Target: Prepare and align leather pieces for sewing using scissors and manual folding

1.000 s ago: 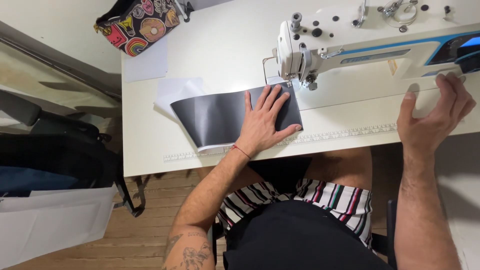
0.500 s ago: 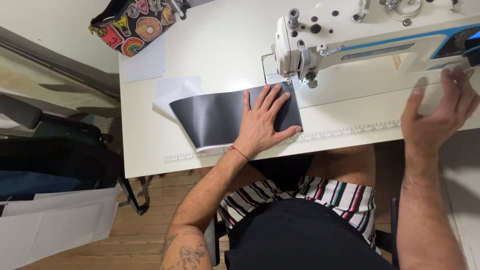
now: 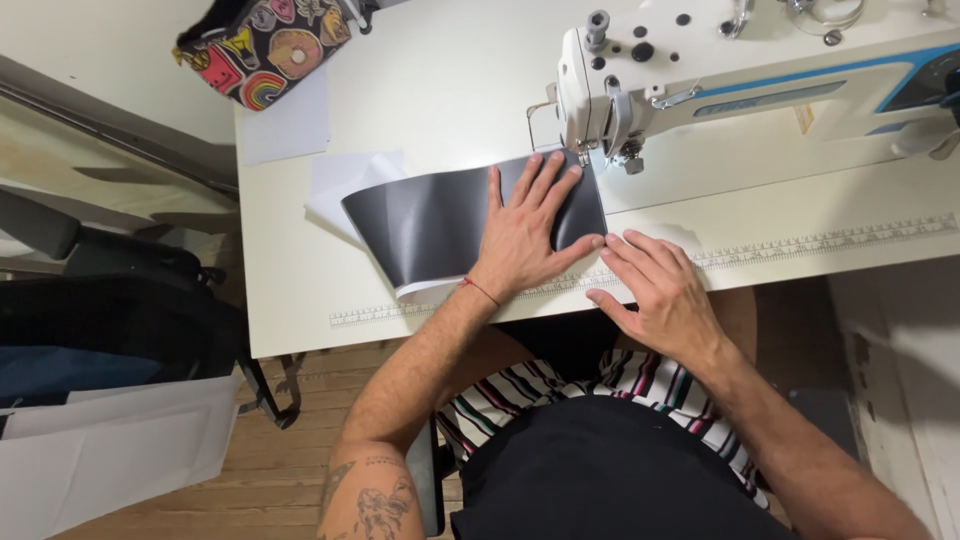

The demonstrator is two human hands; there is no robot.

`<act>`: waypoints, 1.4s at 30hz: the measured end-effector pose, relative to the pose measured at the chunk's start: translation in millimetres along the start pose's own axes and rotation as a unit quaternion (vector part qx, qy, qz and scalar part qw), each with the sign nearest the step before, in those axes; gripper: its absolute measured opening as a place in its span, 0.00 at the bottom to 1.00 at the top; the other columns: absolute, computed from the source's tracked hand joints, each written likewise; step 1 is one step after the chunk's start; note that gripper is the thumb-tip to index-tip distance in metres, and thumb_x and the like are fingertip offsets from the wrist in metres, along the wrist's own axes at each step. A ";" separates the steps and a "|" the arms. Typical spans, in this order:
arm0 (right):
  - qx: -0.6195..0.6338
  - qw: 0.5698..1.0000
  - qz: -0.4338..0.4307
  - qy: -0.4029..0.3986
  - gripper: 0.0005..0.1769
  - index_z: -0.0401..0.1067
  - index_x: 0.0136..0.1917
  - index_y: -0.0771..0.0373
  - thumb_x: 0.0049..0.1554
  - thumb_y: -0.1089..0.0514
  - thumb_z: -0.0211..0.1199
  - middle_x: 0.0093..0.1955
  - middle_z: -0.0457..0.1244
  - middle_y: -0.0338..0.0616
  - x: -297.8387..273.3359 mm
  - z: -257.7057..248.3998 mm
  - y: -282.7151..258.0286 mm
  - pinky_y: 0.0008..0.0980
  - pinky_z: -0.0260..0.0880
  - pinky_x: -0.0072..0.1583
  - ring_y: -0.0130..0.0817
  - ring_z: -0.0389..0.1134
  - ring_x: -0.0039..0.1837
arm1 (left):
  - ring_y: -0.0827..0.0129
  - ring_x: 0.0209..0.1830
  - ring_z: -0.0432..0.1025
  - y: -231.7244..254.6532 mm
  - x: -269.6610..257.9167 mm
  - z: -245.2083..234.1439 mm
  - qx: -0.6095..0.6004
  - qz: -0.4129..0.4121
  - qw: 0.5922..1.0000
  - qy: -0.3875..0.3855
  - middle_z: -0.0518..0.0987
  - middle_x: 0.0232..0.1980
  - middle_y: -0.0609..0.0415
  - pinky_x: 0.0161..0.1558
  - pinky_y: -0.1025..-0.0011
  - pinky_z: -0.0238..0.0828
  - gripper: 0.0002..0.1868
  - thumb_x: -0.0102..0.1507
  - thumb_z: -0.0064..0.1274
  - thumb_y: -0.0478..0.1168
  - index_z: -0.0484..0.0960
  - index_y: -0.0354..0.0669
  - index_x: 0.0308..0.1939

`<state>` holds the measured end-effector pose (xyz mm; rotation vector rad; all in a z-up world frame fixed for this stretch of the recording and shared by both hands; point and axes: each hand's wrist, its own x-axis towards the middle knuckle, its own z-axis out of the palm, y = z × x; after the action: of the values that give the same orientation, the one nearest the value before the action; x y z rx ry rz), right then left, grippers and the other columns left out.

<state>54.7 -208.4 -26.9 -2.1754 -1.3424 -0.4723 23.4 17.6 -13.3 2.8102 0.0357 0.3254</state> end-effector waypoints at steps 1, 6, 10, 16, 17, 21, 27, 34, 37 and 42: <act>-0.001 1.000 0.001 -0.002 0.26 0.76 0.61 0.63 0.59 0.41 0.66 0.65 0.68 0.48 -1.3 -0.7 0.0 0.43 0.66 0.66 0.47 0.67 0.69 | 0.59 0.84 0.52 -0.4 0.5 1.0 -0.003 0.000 1.000 -0.001 0.62 0.81 0.56 0.78 0.33 0.29 0.47 0.61 0.44 0.79 0.66 0.61 0.76; 0.015 0.999 0.012 -0.029 0.27 0.75 0.61 0.62 0.60 0.39 0.64 0.65 0.68 0.48 7.1 -2.6 2.4 0.43 0.64 0.67 0.45 0.67 0.69 | 0.62 0.84 0.52 -5.5 8.6 -1.6 0.006 -0.004 1.000 0.003 0.62 0.81 0.59 0.79 0.35 0.28 0.50 0.58 0.46 0.82 0.65 0.62 0.76; 0.014 0.998 0.016 -0.051 0.28 0.74 0.65 0.62 0.61 0.40 0.63 0.67 0.67 0.48 12.2 -7.7 3.1 0.42 0.63 0.68 0.44 0.66 0.69 | 0.62 0.84 0.50 -9.5 13.4 -2.5 0.003 -0.005 1.000 -0.008 0.61 0.82 0.60 0.79 0.36 0.26 0.50 0.58 0.46 0.82 0.65 0.63 0.76; 0.099 0.992 0.051 -0.061 0.27 0.74 0.64 0.68 0.63 0.44 0.61 0.65 0.67 0.58 8.4 -10.9 12.4 0.48 0.63 0.69 0.53 0.66 0.69 | 0.63 0.84 0.49 -17.6 21.1 -3.1 0.007 0.001 1.000 -0.013 0.60 0.82 0.62 0.80 0.37 0.27 0.49 0.57 0.47 0.83 0.66 0.64 0.75; 0.092 0.993 0.053 -0.050 0.27 0.74 0.64 0.66 0.63 0.44 0.61 0.65 0.67 0.56 1.3 -6.3 20.1 0.47 0.63 0.69 0.52 0.66 0.70 | 0.63 0.85 0.49 -17.1 22.2 -4.5 0.007 -0.002 1.000 -0.015 0.60 0.82 0.62 0.80 0.36 0.26 0.49 0.58 0.46 0.83 0.67 0.63 0.75; 0.050 0.997 0.054 -0.017 0.26 0.75 0.62 0.68 0.61 0.45 0.65 0.63 0.68 0.58 -8.0 -18.3 40.1 0.50 0.64 0.70 0.55 0.67 0.68 | 0.63 0.85 0.46 -18.8 26.4 -2.5 0.006 -0.009 1.000 -0.017 0.57 0.83 0.62 0.80 0.35 0.25 0.48 0.59 0.47 0.82 0.68 0.62 0.74; -0.040 0.997 0.053 0.038 0.24 0.78 0.58 0.74 0.61 0.49 0.71 0.62 0.72 0.58 -7.6 -53.1 51.4 0.46 0.66 0.72 0.48 0.71 0.65 | 0.58 0.85 0.42 -26.1 36.0 -3.5 0.035 0.023 0.998 -0.047 0.51 0.83 0.57 0.77 0.32 0.20 0.51 0.60 0.35 0.82 0.66 0.53 0.75; -0.105 0.989 0.064 0.084 0.23 0.81 0.60 0.77 0.68 0.51 0.67 0.61 0.73 0.62 -25.4 -82.2 95.2 0.48 0.64 0.74 0.53 0.73 0.66 | 0.57 0.85 0.40 -31.6 45.2 -6.9 0.027 0.015 0.997 -0.074 0.49 0.84 0.57 0.77 0.33 0.18 0.53 0.60 0.32 0.83 0.59 0.58 0.80; -0.174 0.974 0.073 0.123 0.30 0.82 0.61 0.81 0.76 0.47 0.60 0.63 0.75 0.66 -30.0 -99.2 111.4 0.49 0.64 0.73 0.58 0.74 0.67 | 0.57 0.86 0.40 -33.6 48.3 -6.8 0.037 0.016 0.997 -0.061 0.50 0.84 0.58 0.78 0.34 0.19 0.52 0.61 0.36 0.82 0.56 0.58 0.81; -0.149 0.977 0.077 0.133 0.28 0.76 0.63 0.93 0.79 0.55 0.61 0.70 0.67 0.78 -35.3 -113.7 121.9 0.56 0.72 0.72 0.70 0.69 0.70 | 0.58 0.85 0.39 -37.1 53.3 -5.0 0.038 0.012 0.997 -0.060 0.50 0.84 0.58 0.78 0.36 0.18 0.53 0.60 0.35 0.83 0.58 0.57 0.80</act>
<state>146.5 -346.4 12.8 -2.3294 -1.0006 -0.9179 74.6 57.6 -8.4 2.9016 -0.0131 0.1633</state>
